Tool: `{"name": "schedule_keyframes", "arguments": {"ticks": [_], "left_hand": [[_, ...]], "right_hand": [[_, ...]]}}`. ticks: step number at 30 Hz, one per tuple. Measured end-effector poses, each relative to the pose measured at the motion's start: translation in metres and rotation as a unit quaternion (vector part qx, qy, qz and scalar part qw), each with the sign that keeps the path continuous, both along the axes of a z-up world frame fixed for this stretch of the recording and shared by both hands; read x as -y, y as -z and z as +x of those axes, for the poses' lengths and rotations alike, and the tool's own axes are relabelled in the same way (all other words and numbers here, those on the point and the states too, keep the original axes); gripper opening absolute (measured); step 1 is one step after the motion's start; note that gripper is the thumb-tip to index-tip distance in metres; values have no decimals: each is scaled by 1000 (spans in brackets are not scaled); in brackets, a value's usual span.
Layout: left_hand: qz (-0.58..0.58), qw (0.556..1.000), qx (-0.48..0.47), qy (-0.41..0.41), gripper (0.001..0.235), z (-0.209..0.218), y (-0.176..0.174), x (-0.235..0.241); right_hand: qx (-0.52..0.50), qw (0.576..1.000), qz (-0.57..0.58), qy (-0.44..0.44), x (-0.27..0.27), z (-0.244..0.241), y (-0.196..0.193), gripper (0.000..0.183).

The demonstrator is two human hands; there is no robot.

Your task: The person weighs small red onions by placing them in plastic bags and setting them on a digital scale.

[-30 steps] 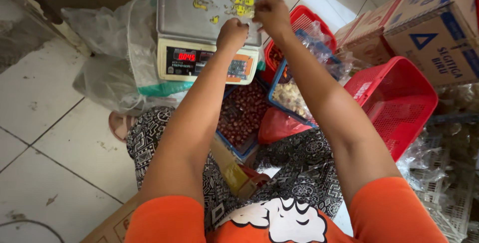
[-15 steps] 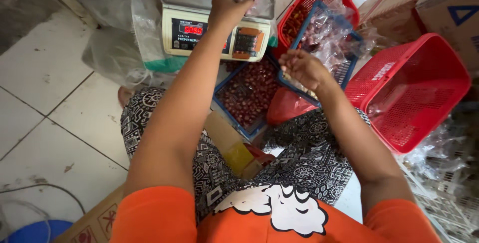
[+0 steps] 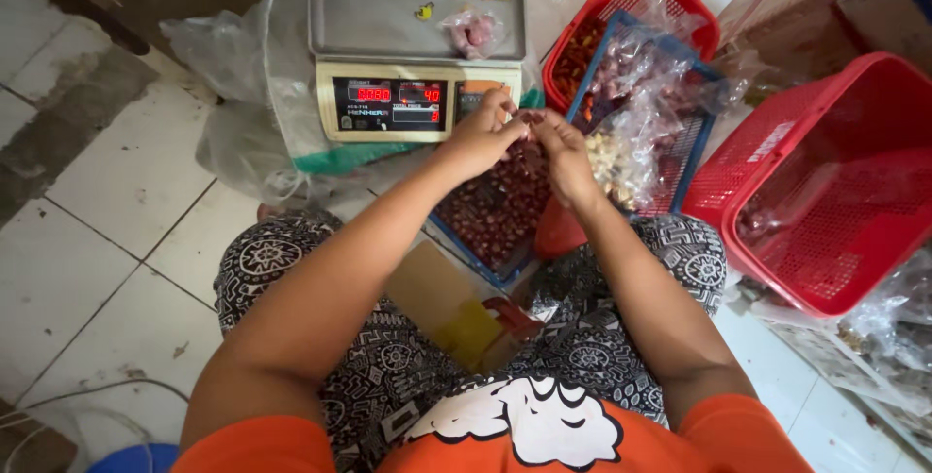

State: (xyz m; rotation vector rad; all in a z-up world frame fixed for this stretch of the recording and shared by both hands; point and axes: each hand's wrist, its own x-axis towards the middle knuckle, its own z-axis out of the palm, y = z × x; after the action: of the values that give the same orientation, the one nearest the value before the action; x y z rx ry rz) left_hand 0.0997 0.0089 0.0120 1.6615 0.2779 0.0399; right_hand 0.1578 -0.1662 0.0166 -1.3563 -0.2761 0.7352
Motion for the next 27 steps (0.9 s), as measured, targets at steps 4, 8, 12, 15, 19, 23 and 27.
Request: {"name": "schedule_keyframes", "arguments": {"ticks": [4,8,12,15,19,23,27], "left_hand": [[-203,979,-3,12,41,-3,-5,8],[-217,972,-68,67,37,-4,-12,5],[-205,974,-31,88,33,-1,-12,5],[-234,966,-32,105,30,-1,-10,2],[-228,966,10,121,29,-2,-11,-2],[-187,978,-6,97,29,-4,-8,-5],[-199,976,-19,84,28,-2,1,-5]], "right_hand": [[80,996,28,27,-6,-2,-13,25],[99,993,46,51,-9,-4,-13,27],[171,982,17,79,-5,0,0,27],[256,962,-66,73,3,16,1,21],[600,767,-229,1,21,31,-20,20],[193,953,-231,8,22,15,-47,32],[19,998,-14,-61,18,7,-56,33]]}}
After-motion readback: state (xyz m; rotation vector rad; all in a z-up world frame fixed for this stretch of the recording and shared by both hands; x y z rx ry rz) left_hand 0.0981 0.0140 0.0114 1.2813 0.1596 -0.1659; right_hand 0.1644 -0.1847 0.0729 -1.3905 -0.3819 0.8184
